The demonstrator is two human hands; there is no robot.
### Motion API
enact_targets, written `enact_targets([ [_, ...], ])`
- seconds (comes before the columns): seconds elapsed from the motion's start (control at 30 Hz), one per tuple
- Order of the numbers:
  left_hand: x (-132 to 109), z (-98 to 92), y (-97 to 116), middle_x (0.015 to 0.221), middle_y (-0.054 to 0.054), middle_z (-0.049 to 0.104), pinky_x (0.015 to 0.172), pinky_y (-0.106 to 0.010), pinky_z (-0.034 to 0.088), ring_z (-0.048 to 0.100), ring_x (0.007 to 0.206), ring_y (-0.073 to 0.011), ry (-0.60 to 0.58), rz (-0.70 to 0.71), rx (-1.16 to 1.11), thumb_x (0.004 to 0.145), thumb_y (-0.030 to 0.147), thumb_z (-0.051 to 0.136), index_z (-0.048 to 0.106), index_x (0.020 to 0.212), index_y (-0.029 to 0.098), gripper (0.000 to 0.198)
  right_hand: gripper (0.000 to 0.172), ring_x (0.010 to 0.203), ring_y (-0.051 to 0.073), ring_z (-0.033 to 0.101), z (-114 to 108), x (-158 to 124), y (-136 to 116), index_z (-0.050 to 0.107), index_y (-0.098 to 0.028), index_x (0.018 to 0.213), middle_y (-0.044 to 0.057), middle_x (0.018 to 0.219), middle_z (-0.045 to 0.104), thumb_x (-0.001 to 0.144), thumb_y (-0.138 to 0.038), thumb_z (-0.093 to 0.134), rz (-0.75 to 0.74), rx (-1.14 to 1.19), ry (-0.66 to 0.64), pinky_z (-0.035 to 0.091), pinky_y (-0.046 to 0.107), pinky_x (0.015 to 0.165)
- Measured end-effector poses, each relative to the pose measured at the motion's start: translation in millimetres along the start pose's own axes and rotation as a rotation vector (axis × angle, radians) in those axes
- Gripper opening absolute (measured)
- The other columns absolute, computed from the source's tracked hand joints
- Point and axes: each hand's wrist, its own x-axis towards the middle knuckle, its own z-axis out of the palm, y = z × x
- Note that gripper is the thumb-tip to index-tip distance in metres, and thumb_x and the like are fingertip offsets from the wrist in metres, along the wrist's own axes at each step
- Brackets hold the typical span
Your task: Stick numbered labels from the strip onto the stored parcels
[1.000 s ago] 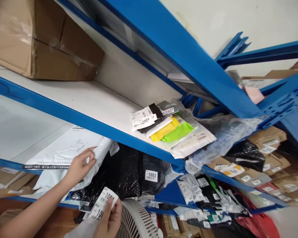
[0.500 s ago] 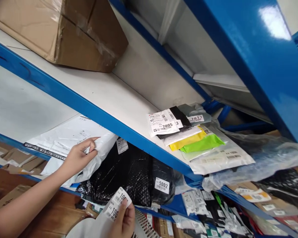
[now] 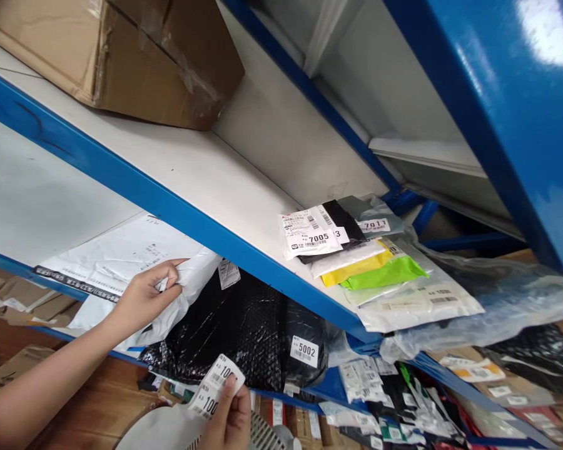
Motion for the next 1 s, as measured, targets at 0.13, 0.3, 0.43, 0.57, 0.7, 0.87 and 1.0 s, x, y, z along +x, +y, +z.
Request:
enact_targets([
  [0.13,-4,8.6,-3,0.113,-0.008,0.064,0.092,-0.03,0.041,0.052,0.12,-0.0226,-0.037,0.028,0.017,0.071,0.022,0.046,0.036,0.061,0.024,0.014,0.045,0.054,0.013,0.058,2,-3,-12,0.058,-0.016,0.07,0.002,0.06,0.066,0.078,-0.061,0.057,-0.059,-0.091,-0.059,0.046,0.02,0.051],
  [0.3,-30,39.2,-11,0.13,-0.009,0.052,0.094,-0.031,0.042,0.047,0.125,-0.0231,-0.479,0.1,0.005,0.076,0.019,0.047,0.054,0.073,0.022,0.008,0.048,0.056,0.012,0.054,9,-4,-33,0.059,-0.014,0.065,0.001,0.058,0.062,0.071,-0.061,0.063,-0.073,-0.121,-0.135,0.046,0.02,0.054],
  [0.43,-66,59.2,-4,0.122,-0.01,0.058,0.096,-0.033,0.042,0.056,0.11,-0.0226,-0.567,-0.106,-0.249,0.086,0.035,0.042,0.066,0.084,0.019,0.028,0.042,0.058,0.012,0.054,10,-5,-37,0.057,-0.014,0.067,0.002,0.062,0.064,0.074,-0.055,0.063,-0.031,-0.026,-0.167,0.046,0.021,0.057],
  [0.57,-89,62.5,12,0.075,-0.004,0.065,0.067,-0.028,0.048,0.058,0.071,-0.0181,-0.437,-0.519,-0.588,0.081,0.053,0.049,0.067,0.083,0.017,0.04,0.038,0.058,0.012,0.054,6,-6,-38,0.058,-0.014,0.066,0.001,0.061,0.063,0.078,-0.051,0.06,-0.065,-0.089,-0.227,0.045,0.021,0.056],
  [0.7,-96,60.9,15,0.057,0.002,0.055,0.053,-0.022,0.038,0.046,0.056,-0.0119,-0.408,-0.58,-0.626,0.066,0.05,0.067,0.063,0.064,0.016,0.035,0.031,0.061,0.013,0.058,-5,-1,-52,0.064,-0.013,0.079,0.003,0.068,0.066,0.079,-0.044,0.06,-0.181,-0.247,-0.321,0.047,0.021,0.056],
  [0.87,-109,64.3,10,0.052,0.005,0.043,0.051,-0.022,0.033,0.037,0.053,-0.0102,-0.419,-0.516,-0.587,0.068,0.052,0.064,0.052,0.058,0.017,0.038,0.022,0.057,0.013,0.057,-27,8,-91,0.066,-0.015,0.08,0.002,0.066,0.065,0.078,-0.036,0.061,-0.287,-0.548,-0.518,0.042,0.018,0.048],
  [1.0,-119,75.9,17,0.05,0.007,0.033,0.049,-0.022,0.028,0.032,0.051,-0.0098,-0.397,-0.508,-0.587,0.071,0.06,0.058,0.038,0.054,0.02,0.048,0.017,0.052,0.012,0.054,-37,16,-123,0.064,-0.017,0.077,-0.001,0.059,0.06,0.081,-0.033,0.057,-0.354,-0.786,-0.683,0.038,0.018,0.047],
])
